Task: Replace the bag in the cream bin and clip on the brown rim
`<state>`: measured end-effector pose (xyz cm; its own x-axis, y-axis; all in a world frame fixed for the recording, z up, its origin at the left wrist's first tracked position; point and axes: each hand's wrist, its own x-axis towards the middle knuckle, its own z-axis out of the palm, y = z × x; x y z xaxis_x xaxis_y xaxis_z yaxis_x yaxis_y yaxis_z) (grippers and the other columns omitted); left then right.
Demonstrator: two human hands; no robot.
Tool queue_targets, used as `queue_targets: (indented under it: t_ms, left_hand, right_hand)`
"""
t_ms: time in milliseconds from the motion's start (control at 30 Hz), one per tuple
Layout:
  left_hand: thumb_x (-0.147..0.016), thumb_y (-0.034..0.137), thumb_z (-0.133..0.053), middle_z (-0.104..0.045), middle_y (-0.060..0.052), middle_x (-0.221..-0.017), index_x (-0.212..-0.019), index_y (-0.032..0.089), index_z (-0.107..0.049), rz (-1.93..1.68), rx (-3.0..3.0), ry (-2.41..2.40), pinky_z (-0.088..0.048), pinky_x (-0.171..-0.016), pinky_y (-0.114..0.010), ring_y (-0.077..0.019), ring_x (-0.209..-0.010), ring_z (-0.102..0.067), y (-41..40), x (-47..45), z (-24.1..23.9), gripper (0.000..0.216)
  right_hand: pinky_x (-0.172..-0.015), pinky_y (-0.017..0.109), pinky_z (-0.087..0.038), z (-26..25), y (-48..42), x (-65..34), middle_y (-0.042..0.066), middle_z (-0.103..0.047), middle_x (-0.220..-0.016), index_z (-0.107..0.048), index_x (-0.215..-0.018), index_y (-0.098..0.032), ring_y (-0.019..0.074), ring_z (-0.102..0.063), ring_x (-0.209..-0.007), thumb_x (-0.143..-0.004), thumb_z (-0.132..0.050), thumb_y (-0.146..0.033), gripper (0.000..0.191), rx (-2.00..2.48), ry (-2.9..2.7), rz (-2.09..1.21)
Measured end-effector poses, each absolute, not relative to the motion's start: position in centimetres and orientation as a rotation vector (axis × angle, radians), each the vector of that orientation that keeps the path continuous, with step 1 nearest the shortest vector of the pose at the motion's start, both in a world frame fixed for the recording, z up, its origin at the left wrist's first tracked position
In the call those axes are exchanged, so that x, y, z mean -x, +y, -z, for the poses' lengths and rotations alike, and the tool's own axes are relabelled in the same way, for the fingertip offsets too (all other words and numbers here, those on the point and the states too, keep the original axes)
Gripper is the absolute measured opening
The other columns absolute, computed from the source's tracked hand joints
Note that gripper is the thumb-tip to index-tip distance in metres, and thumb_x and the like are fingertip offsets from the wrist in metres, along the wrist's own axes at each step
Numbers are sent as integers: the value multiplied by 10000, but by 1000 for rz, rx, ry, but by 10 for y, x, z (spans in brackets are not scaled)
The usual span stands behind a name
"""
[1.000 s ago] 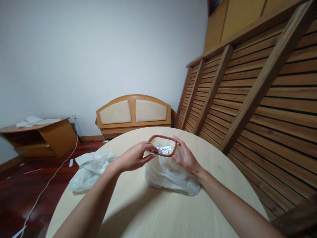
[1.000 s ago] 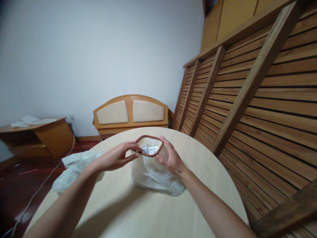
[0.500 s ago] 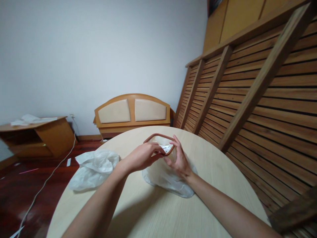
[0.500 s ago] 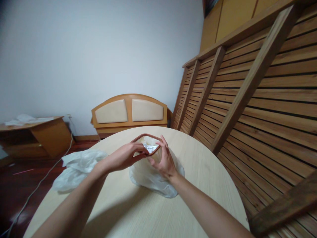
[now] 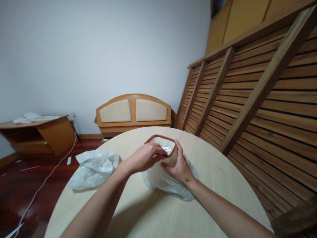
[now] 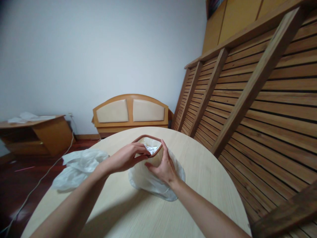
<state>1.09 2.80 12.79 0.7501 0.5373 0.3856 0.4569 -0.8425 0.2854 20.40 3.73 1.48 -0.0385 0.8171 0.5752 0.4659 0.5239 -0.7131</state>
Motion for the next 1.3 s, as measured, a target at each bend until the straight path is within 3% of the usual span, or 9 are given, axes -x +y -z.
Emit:
queue_targets:
  t_ms: [333, 467, 600, 700, 800, 900, 1000, 1167, 1300]
  left_hand:
    - [-967, 260, -575, -738, -51, -957, -997, 206, -743, -698, -2771, 824, -476, -892, -312, -192, -926, -664, 34, -14, -125, 179]
    - [-979, 277, -561, -740, -55, -980, -1036, 207, -742, -709, -2760, 802, -469, -906, -311, -191, -947, -660, 34, -15, -125, 203]
    - [-988, 289, -545, -745, -55, -972, -1058, 218, -741, -721, -2744, 751, -468, -890, -304, -188, -937, -658, 33, -16, -126, 220]
    - [-988, 278, -546, -745, -54, -994, -1082, 228, -735, -749, -2735, 745, -464, -898, -310, -188, -944, -654, 35, -14, -126, 217]
    - [-983, 273, -557, -739, -52, -1029, -1089, 238, -732, -777, -2737, 735, -453, -937, -322, -188, -979, -645, 39, -10, -124, 208]
    - [-985, 274, -553, -729, -58, -1033, -1070, 226, -731, -777, -2741, 734, -454, -942, -326, -188, -994, -637, 45, -5, -122, 203]
    - [-976, 275, -564, -723, -63, -991, -1015, 195, -724, -747, -2737, 799, -468, -902, -324, -186, -949, -639, 47, -1, -122, 183]
    - [-951, 297, -598, -715, -60, -958, -958, 181, -709, -699, -2705, 848, -480, -862, -316, -188, -922, -633, 45, 1, -128, 161]
    - [-962, 315, -580, -710, -62, -964, -969, 183, -710, -693, -2704, 838, -477, -867, -327, -190, -923, -631, 45, 2, -129, 185]
  right_hand:
    - [-1147, 528, -373, -18, 38, -208, 171, -381, -1543, -46, -1559, -245, 330, -406, -1410, -678, -799, -437, 1174, 1143, -1642, -392]
    - [-1141, 534, -375, -21, 39, -212, 185, -388, -1523, -152, -1539, -198, 333, -407, -1401, -687, -785, -432, 1087, 1125, -1729, -223]
    - [-1146, 579, -335, -31, 38, -221, 187, -310, -1545, -483, -1361, -184, 373, -310, -1435, -728, -738, -476, 742, 1014, -1777, 106]
    - [-1115, 576, -366, -43, 37, -229, 144, -463, -1422, -662, -1085, -208, 348, -401, -1361, -846, -646, -414, 316, 907, -1751, 241]
    - [-1071, 517, -421, -57, 37, -234, 86, -646, -1163, -713, -948, -233, 285, -506, -1235, -916, -603, -282, 124, 777, -1829, 291]
    - [-984, 446, -482, -76, 40, -234, 52, -707, -971, -739, -973, -233, 248, -573, -1093, -931, -607, -238, 138, 679, -2038, 240]
    - [-925, 407, -486, -101, 43, -232, 65, -715, -969, -762, -952, -213, 227, -614, -985, -931, -618, -260, 153, 677, -2244, 157]
    - [-745, 279, -490, -144, 45, -226, 42, -753, -883, -783, -920, -204, 172, -673, -806, -904, -642, -260, 153, 833, -2547, -302]
    - [-691, 254, -456, -155, 44, -220, 25, -762, -853, -784, -910, -190, 164, -674, -770, -851, -658, -219, 142, 943, -2572, -528]
